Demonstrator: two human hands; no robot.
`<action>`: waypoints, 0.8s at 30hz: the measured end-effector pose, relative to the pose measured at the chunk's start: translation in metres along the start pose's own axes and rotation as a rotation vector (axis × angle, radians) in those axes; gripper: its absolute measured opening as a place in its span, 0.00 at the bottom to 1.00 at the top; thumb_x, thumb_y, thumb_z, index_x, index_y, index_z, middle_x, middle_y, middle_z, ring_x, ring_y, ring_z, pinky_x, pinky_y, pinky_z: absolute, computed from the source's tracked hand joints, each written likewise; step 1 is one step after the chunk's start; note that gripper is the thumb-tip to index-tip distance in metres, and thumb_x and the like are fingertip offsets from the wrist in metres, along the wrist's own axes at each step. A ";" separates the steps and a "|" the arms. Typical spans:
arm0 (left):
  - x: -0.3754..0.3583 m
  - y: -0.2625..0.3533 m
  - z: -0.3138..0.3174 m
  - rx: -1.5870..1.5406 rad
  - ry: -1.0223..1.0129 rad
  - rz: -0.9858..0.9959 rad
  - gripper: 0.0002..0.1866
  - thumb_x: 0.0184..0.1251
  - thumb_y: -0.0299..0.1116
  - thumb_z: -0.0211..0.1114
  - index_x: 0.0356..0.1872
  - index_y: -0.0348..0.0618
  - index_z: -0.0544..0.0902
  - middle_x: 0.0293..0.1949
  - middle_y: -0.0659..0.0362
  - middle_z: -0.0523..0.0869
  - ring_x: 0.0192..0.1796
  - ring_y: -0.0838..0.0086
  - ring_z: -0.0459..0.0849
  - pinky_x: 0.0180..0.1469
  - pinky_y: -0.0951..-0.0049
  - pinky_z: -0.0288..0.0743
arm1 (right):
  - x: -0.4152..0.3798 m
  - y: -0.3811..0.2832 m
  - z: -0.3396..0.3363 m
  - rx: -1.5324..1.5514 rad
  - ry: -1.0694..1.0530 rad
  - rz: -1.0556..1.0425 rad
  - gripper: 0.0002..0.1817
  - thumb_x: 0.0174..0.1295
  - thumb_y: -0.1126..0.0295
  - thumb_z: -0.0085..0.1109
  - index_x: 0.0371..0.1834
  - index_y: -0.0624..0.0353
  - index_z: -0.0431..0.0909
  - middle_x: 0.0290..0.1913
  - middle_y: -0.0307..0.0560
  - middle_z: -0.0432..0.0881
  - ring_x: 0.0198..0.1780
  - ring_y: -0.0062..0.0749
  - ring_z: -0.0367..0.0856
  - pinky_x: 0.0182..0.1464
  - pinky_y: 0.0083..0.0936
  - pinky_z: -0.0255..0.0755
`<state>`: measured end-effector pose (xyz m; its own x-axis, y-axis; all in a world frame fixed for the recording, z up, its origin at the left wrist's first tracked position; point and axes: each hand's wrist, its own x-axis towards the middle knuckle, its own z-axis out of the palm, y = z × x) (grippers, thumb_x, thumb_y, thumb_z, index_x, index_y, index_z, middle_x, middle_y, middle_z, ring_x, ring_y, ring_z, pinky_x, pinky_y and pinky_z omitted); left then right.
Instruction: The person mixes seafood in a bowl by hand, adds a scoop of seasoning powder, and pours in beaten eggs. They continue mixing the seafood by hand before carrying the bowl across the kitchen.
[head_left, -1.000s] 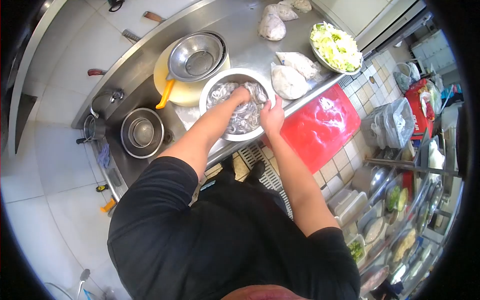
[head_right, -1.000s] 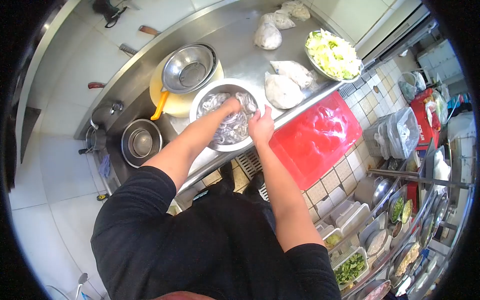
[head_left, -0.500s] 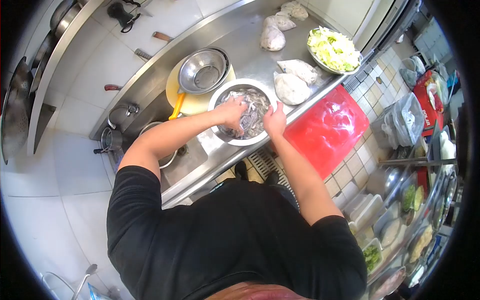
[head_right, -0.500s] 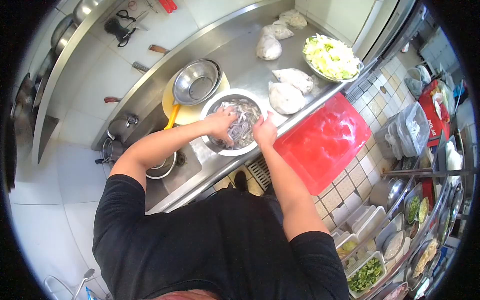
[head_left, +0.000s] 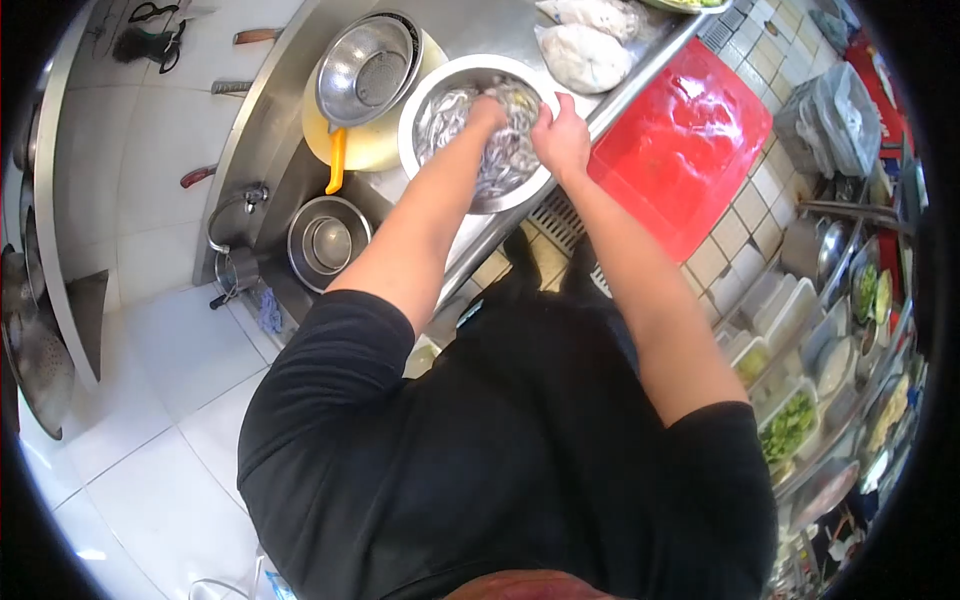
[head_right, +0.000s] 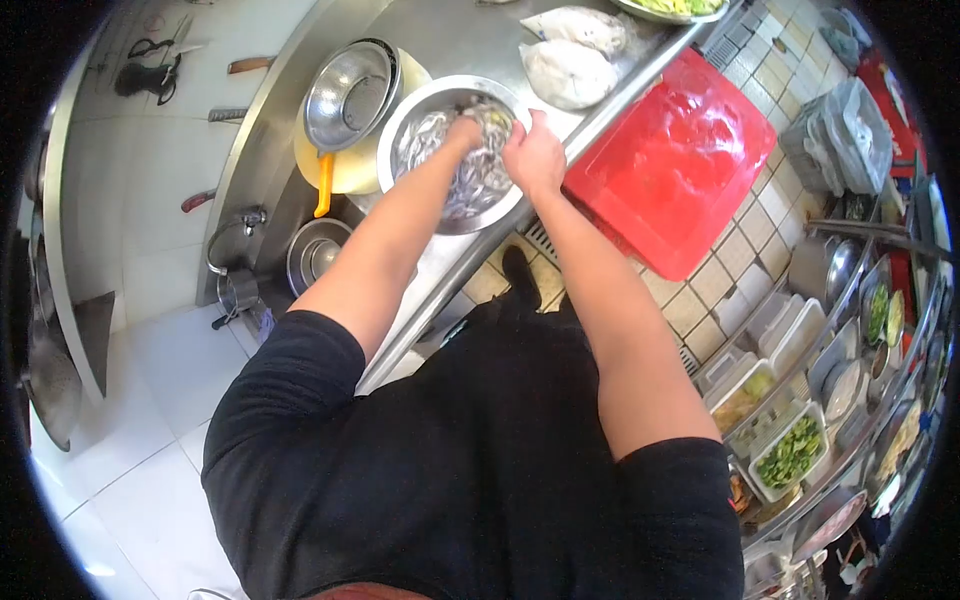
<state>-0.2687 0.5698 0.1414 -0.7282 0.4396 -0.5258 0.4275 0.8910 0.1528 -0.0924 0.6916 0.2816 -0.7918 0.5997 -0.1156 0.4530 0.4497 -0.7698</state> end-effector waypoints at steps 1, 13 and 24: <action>0.001 -0.005 -0.003 0.018 -0.050 0.068 0.19 0.55 0.41 0.65 0.47 0.45 0.88 0.49 0.47 0.88 0.52 0.52 0.87 0.54 0.59 0.80 | -0.004 0.002 0.001 0.003 -0.004 0.005 0.23 0.70 0.58 0.51 0.62 0.59 0.72 0.43 0.68 0.85 0.48 0.67 0.83 0.53 0.54 0.74; -0.180 0.030 -0.126 0.174 -0.232 0.200 0.43 0.58 0.67 0.65 0.62 0.36 0.79 0.58 0.38 0.82 0.60 0.54 0.82 0.62 0.61 0.74 | 0.000 0.000 -0.004 0.028 -0.029 0.011 0.21 0.70 0.58 0.51 0.60 0.58 0.72 0.43 0.68 0.85 0.48 0.65 0.84 0.53 0.53 0.75; -0.171 0.051 -0.121 0.481 -0.007 0.464 0.69 0.30 0.50 0.86 0.80 0.62 0.53 0.80 0.44 0.52 0.78 0.41 0.56 0.71 0.41 0.66 | 0.005 0.004 0.003 0.024 0.009 -0.027 0.22 0.69 0.60 0.52 0.61 0.60 0.72 0.40 0.71 0.84 0.46 0.69 0.83 0.51 0.56 0.74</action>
<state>-0.1874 0.5537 0.3407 -0.4087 0.7629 -0.5010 0.8879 0.4594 -0.0247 -0.0953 0.6945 0.2761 -0.7999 0.5935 -0.0886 0.4210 0.4498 -0.7877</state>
